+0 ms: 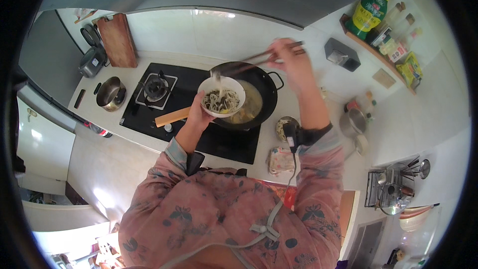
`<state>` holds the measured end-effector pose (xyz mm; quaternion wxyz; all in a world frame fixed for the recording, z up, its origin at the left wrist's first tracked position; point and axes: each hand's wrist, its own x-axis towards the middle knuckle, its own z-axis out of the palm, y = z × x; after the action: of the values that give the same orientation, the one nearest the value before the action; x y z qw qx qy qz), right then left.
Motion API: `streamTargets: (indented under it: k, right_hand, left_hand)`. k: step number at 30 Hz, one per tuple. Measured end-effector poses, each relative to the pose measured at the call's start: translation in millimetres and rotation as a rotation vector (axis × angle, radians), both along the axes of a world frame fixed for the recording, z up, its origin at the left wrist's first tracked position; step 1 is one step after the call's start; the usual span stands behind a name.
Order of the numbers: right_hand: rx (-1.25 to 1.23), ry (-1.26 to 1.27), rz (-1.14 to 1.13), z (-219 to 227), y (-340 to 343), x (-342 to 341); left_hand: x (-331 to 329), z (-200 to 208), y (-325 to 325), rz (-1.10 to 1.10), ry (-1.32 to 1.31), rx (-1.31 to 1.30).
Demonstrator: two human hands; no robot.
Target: The person uses chopsticks to transfer noodles from a pot on the stove into a bowl, then uses a ladle to add broth. The person repeats this process for a second bowl.
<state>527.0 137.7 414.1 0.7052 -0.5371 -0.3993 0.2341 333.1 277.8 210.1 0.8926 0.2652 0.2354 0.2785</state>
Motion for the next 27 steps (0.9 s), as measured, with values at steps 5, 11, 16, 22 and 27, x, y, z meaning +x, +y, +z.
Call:
streamTargets:
  k: [5, 11, 16, 22, 27]
  right_hand:
    - [-0.071, -0.208, -0.143, -29.7, -29.2, 16.2]
    - [-0.525, -0.454, -0.41, -143.4, -26.9, 33.1]
    - [-0.272, -0.393, -0.205, -216.5, -13.7, -0.2]
    - [-0.3, -0.481, -0.108, -220.0, -20.8, -5.7]
    - [-0.236, -0.243, -0.074, -218.1, -17.5, 0.2]
  left_hand:
    - [1.4, -0.1, 3.2, 0.074, -0.036, -0.04]
    - [-23.1, 1.0, 9.8, 0.241, -0.004, -0.023]
    - [-42.5, -1.7, 15.1, 0.283, 0.003, -0.033]
    - [-52.1, -11.9, 16.9, 0.299, 0.042, -0.051]
    - [-56.5, -11.6, 14.9, 0.305, 0.029, -0.058]
